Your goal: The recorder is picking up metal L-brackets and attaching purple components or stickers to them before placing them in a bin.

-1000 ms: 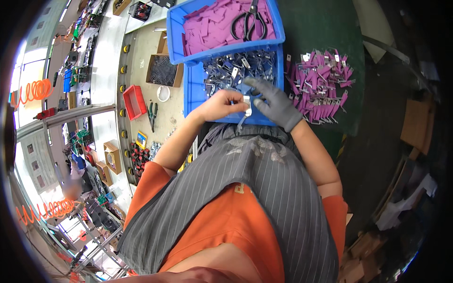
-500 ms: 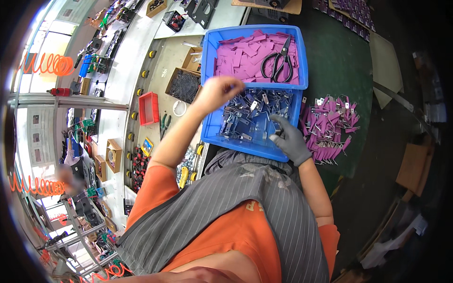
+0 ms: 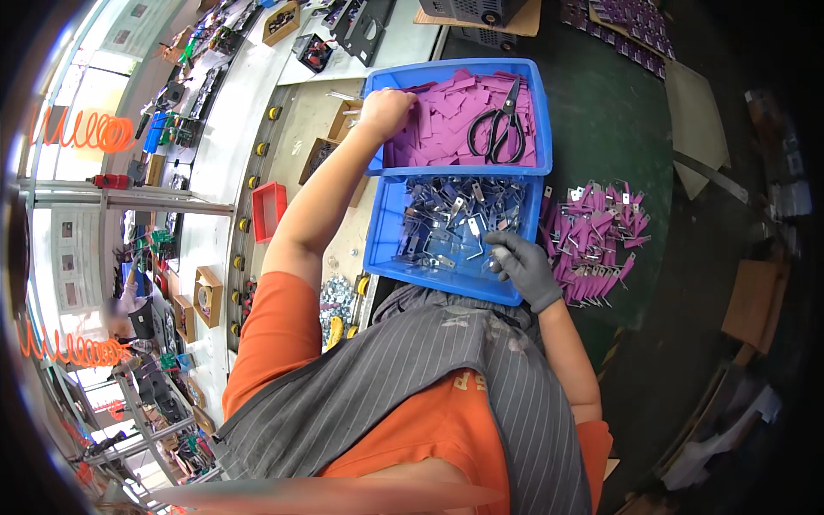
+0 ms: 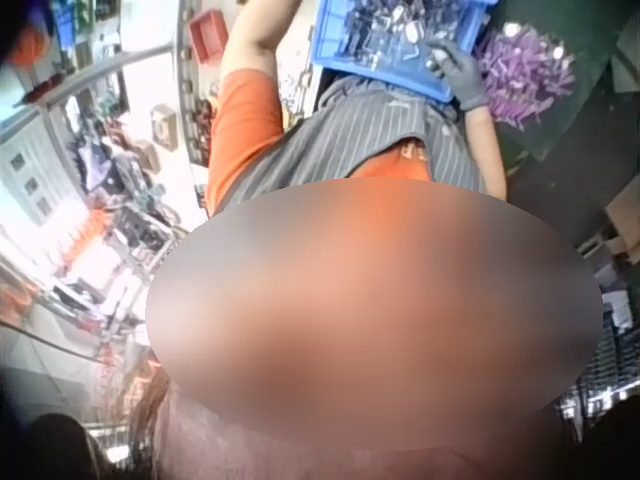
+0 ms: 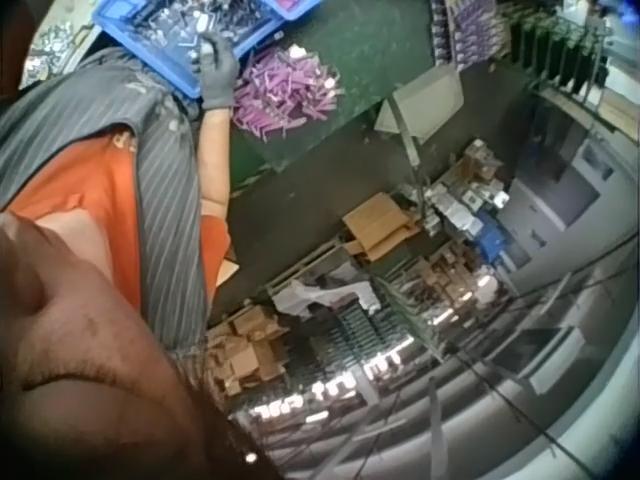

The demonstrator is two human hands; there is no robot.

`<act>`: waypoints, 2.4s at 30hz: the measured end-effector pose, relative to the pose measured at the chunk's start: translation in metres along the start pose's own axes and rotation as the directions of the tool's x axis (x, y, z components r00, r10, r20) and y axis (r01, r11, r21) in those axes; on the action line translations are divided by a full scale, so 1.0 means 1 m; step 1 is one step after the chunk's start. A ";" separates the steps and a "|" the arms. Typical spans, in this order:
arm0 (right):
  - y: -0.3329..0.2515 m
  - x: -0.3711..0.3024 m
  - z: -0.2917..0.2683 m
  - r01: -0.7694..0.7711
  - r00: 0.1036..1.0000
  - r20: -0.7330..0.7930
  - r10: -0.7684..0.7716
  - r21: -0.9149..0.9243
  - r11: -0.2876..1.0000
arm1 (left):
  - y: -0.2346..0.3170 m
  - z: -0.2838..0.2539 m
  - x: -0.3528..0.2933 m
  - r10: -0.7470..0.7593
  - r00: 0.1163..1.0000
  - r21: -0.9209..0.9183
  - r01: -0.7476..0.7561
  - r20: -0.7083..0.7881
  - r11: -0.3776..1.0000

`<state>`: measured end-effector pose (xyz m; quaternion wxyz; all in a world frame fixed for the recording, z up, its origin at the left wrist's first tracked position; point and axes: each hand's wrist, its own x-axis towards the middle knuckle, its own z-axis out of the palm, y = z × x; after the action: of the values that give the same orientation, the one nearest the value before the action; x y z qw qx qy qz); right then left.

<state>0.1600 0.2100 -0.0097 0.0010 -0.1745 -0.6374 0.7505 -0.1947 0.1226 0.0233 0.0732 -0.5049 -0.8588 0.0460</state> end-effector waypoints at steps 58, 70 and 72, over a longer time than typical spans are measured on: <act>0.042 -0.062 -0.114 -0.107 0.645 -0.563 -0.517 -0.736 0.668 | 0.119 0.002 -0.185 0.186 0.938 -0.572 0.016 0.293 0.820; 0.087 -0.070 -0.150 -0.213 0.477 -0.808 -0.346 -0.489 0.846 | 0.108 0.061 -0.165 0.199 0.846 -0.457 0.059 0.494 0.887; 0.077 -0.070 -0.139 -0.187 0.477 -0.815 -0.328 -0.459 0.869 | 0.118 0.065 -0.150 0.312 0.777 -0.338 -0.136 0.547 0.931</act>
<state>0.2796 0.3131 -0.0831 0.3138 -0.4987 -0.7201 0.3664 -0.0327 0.0485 -0.0702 -0.2761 -0.5698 -0.7690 0.0876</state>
